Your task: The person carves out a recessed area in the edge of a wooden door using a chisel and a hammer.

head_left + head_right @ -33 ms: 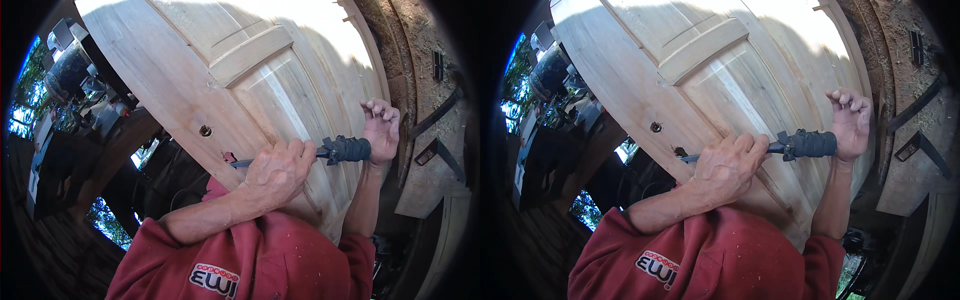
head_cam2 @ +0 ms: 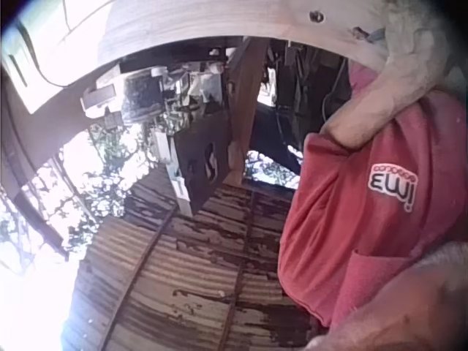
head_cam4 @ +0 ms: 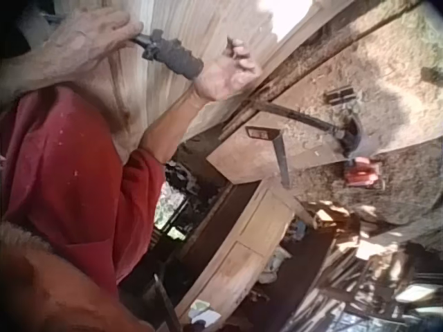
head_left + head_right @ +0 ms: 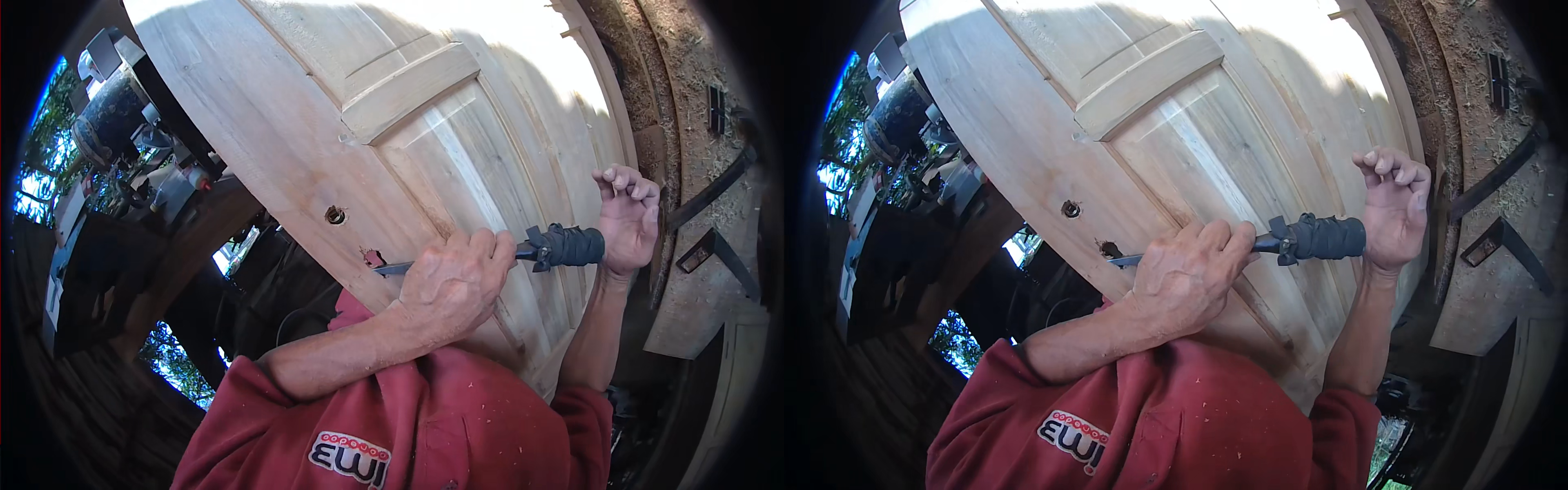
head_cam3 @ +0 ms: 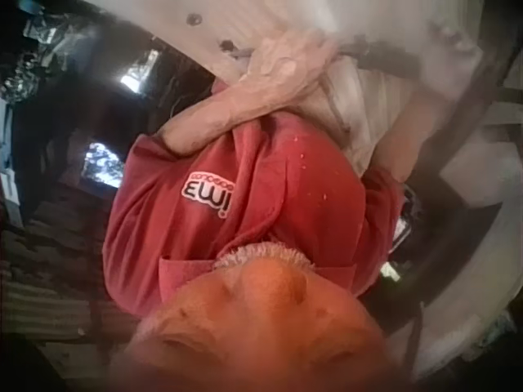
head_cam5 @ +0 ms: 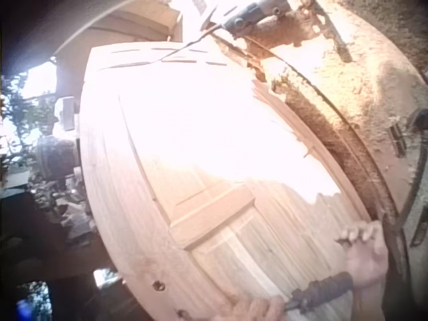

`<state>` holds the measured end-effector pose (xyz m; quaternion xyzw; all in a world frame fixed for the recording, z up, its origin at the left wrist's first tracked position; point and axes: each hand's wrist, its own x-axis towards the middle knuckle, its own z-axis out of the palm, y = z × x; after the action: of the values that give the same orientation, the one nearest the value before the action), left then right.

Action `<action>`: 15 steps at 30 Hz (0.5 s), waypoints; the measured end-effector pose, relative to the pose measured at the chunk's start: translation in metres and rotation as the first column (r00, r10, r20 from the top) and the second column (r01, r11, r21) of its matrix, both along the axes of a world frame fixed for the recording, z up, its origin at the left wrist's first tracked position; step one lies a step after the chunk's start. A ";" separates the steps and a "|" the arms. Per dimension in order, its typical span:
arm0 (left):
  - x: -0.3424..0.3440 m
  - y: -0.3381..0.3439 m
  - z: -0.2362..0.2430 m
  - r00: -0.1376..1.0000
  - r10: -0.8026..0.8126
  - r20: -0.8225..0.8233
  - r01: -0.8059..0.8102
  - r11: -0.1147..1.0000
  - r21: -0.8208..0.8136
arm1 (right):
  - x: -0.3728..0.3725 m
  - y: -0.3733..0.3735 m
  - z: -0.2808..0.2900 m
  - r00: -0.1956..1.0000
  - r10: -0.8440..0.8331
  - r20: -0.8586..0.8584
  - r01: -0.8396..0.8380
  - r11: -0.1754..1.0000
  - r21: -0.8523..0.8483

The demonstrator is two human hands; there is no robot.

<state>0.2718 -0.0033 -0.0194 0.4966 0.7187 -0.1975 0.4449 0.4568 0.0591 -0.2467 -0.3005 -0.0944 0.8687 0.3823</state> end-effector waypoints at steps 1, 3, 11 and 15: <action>0.001 0.001 0.000 1.000 0.015 -0.010 -0.015 1.000 0.013 | 0.009 0.012 0.000 0.998 -0.003 0.062 0.001 1.000 0.027; 0.002 -0.001 0.004 0.999 0.035 -0.013 -0.035 0.999 0.005 | 0.024 0.022 -0.009 0.987 -0.041 0.154 0.030 0.997 0.073; -0.002 -0.003 0.005 1.000 -0.004 0.023 0.004 1.000 0.008 | -0.011 -0.007 0.023 0.998 0.027 0.060 -0.020 0.995 -0.100; -0.006 -0.001 0.003 0.999 -0.032 0.023 0.032 0.999 0.010 | 0.030 0.011 0.005 0.968 -0.145 0.204 0.158 0.986 -0.053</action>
<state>0.2661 -0.0045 -0.0161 0.5123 0.7064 -0.1955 0.4477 0.4868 0.0700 -0.2422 -0.4054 -0.0790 0.8052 0.4256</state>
